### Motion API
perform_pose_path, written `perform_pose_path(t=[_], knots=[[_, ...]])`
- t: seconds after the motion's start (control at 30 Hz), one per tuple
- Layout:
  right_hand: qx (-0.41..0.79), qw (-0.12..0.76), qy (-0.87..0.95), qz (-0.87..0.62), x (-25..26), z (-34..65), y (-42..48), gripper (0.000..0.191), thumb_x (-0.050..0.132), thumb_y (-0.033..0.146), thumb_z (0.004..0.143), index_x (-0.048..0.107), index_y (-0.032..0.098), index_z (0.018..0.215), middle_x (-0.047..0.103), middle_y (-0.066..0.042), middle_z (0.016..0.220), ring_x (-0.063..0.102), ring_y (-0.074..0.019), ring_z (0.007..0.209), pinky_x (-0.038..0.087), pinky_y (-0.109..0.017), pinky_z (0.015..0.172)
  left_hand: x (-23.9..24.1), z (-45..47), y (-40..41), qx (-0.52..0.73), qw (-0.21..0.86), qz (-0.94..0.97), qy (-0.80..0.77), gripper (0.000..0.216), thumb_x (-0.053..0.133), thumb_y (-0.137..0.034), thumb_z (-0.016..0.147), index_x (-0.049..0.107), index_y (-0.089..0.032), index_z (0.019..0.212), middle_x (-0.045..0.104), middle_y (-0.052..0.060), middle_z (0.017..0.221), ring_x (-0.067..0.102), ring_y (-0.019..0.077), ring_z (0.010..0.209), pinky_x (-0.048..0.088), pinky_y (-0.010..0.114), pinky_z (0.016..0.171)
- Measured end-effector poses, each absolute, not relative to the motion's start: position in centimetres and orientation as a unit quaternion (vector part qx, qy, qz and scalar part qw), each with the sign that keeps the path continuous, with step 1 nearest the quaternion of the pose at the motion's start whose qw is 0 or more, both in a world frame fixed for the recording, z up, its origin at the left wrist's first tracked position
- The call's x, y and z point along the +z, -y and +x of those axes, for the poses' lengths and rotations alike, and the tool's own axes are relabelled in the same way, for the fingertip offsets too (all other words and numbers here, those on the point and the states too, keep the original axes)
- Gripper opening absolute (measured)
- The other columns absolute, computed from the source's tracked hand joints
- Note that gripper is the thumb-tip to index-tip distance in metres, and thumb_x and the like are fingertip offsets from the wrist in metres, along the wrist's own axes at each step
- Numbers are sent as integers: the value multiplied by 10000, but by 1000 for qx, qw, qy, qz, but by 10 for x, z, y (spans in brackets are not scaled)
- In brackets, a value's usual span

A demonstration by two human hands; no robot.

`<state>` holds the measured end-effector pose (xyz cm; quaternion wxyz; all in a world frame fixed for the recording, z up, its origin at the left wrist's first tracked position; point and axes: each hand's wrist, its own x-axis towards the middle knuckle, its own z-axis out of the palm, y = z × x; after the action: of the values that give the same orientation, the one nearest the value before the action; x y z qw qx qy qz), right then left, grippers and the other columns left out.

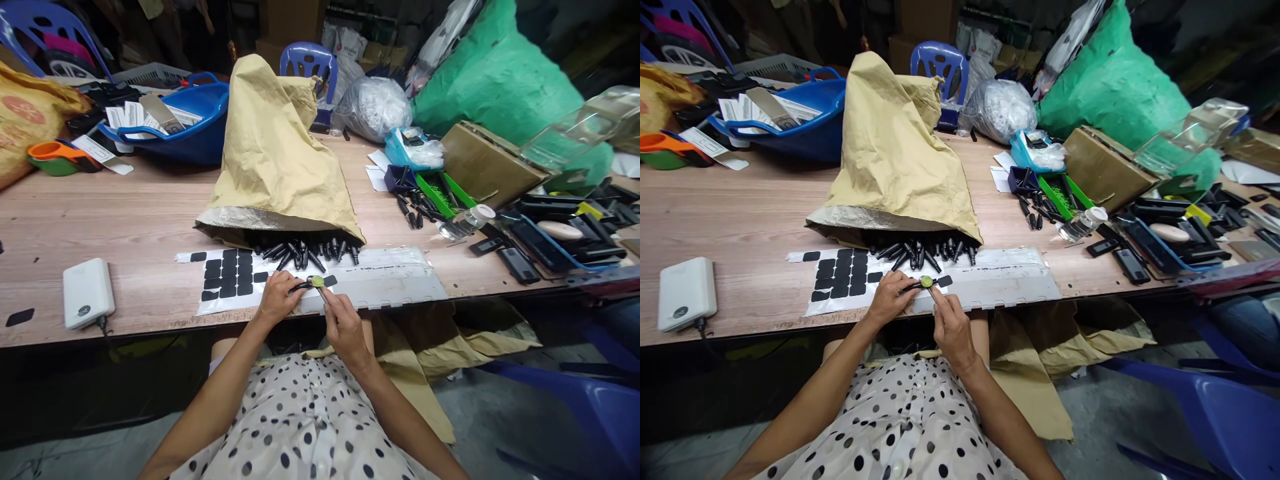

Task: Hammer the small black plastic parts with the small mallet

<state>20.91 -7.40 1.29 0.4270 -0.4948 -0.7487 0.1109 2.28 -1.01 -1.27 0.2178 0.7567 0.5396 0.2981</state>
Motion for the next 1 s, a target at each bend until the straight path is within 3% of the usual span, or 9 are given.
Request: perform_pose_path(t=[0.17,0.3,0.43,0.6,0.77,1.0], knots=[[104,413,738,-523,9,215,73,381,417,184,1028,603,214,1360,662,-65,903,648,-160,744,538,-254,658,-12,23,10,302,214,756,-540,171,675,-328,875,794,-256,974,661,44,822,577,212,835,459,343,768],[33,401,703,-586,12,239,57,367,412,221,1017,650,200,1297,674,-79,928,651,-194,822,535,-295,737,-13,22,10,311,216,749,-543,170,676,-312,866,789,-241,971,661,39,815,579,212,827,470,353,787],[-53,310,648,-694,11,278,31,360,470,183,948,705,197,1220,652,-73,885,581,-195,746,445,-286,652,-14,21,9,310,219,749,-544,172,670,-309,861,781,-243,974,659,33,819,574,212,826,471,355,789],[-115,225,623,-740,-2,304,10,350,529,117,882,760,202,1130,599,-75,806,485,-216,759,349,-311,670,-11,21,10,304,215,752,-545,164,660,-305,861,774,-255,968,657,31,827,570,211,827,466,344,779],[-131,212,596,-764,-13,295,7,343,533,119,904,757,210,1148,564,-93,875,438,-215,782,269,-323,651,-9,19,12,290,211,757,-546,162,659,-299,861,763,-247,974,664,36,842,577,219,840,471,355,785],[-143,211,591,-765,-12,289,5,353,535,133,880,746,209,1153,534,-95,871,416,-228,798,264,-332,650,-3,16,14,314,205,770,-516,174,626,-327,904,745,-223,977,676,48,844,601,215,841,500,356,780]])
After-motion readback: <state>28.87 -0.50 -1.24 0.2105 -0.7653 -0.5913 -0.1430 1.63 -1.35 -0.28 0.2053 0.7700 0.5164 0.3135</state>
